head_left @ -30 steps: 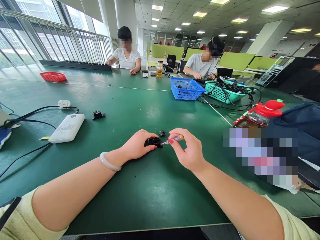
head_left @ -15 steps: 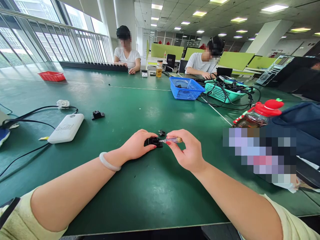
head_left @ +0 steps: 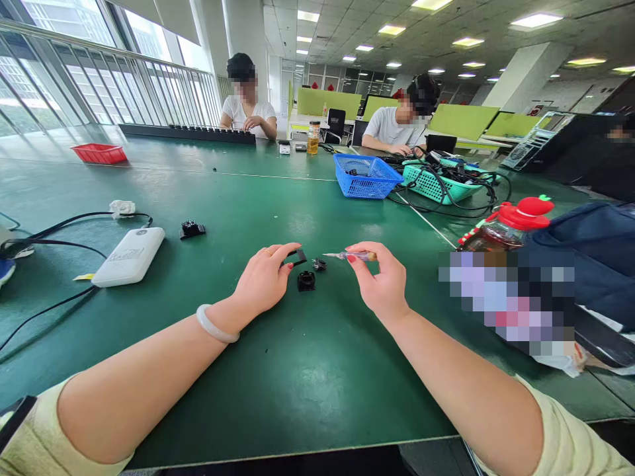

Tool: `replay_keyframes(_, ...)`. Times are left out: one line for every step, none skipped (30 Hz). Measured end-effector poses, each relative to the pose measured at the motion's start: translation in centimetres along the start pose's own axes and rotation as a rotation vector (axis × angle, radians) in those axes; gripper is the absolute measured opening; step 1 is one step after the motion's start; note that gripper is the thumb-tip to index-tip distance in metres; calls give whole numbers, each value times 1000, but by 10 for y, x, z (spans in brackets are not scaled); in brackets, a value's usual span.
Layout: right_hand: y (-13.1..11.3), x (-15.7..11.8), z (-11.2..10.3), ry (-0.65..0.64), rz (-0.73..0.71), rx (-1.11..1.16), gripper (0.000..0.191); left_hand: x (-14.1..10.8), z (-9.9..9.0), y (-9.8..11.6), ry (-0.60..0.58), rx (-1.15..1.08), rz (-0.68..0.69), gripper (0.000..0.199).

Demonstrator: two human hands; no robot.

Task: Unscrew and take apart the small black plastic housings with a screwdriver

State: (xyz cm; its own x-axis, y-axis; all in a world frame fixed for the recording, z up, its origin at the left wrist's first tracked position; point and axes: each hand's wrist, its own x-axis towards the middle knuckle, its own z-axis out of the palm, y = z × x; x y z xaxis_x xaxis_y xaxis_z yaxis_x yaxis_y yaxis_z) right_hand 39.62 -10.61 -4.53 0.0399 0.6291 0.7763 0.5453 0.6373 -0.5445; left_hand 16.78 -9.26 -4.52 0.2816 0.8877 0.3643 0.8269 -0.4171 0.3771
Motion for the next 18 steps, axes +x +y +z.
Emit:
replay_keyframes(3, 1, 1, -25, 39, -9, 7, 0, -1, 2, -15, 69, -36, 43)
replay_keyframes(6, 2, 3, -30, 69, -9, 9, -1, -3, 3, -39, 140, -63, 44)
replay_keyframes(7, 2, 4, -44, 89, -7, 9, -1, -4, 4, -68, 208, -80, 43)
replay_keyframes(7, 2, 5, -56, 98, -3, 9, -2, -4, 5, -98, 271, -89, 43)
replay_keyframes(6, 1, 5, -66, 102, -2, 9, -3, -5, 6, -124, 328, -92, 42)
replay_keyframes(4, 1, 6, -79, 101, -1, 8, -4, -5, 6, -146, 376, -90, 41)
replay_keyframes(3, 0, 6, -90, 100, -1, 8, -5, -4, 6, -160, 412, -85, 41)
replay_keyframes(1, 0, 6, -100, 100, 0, 8, -6, -4, 6, -163, 437, -76, 40)
replay_keyframes(-1, -1, 6, -109, 102, 3, 8, -7, -2, 5, -154, 449, -62, 39)
replay_keyframes(-2, -1, 6, -116, 103, 5, 8, -7, -1, 5, -132, 446, -44, 39)
replay_keyframes(-4, -1, 6, -122, 102, 8, 8, -8, 1, 4, -105, 423, -19, 39)
replay_keyframes(-5, -1, 6, -129, 97, 8, 7, -7, 2, 3, -79, 381, 14, 39)
replay_keyframes(-6, -1, 6, -135, 87, 7, 7, -7, 4, 3, -62, 324, 54, 41)
replay_keyframes(-7, -1, 6, -144, 73, 7, 6, -6, 6, 3, -61, 257, 100, 44)
replay_keyframes(-9, -2, 6, -155, 54, 8, 6, -5, 8, 2, -80, 187, 149, 47)
replay_keyframes(-11, -2, 6, -165, 33, 12, 5, -4, 10, 2, -115, 123, 194, 50)
replay_keyframes(-13, -3, 6, -175, 9, 17, 4, -3, 12, 2, -160, 72, 231, 52)
replay_keyframes(-15, -3, 5, -183, -15, 24, 4, -3, 14, 2, -204, 38, 255, 52)
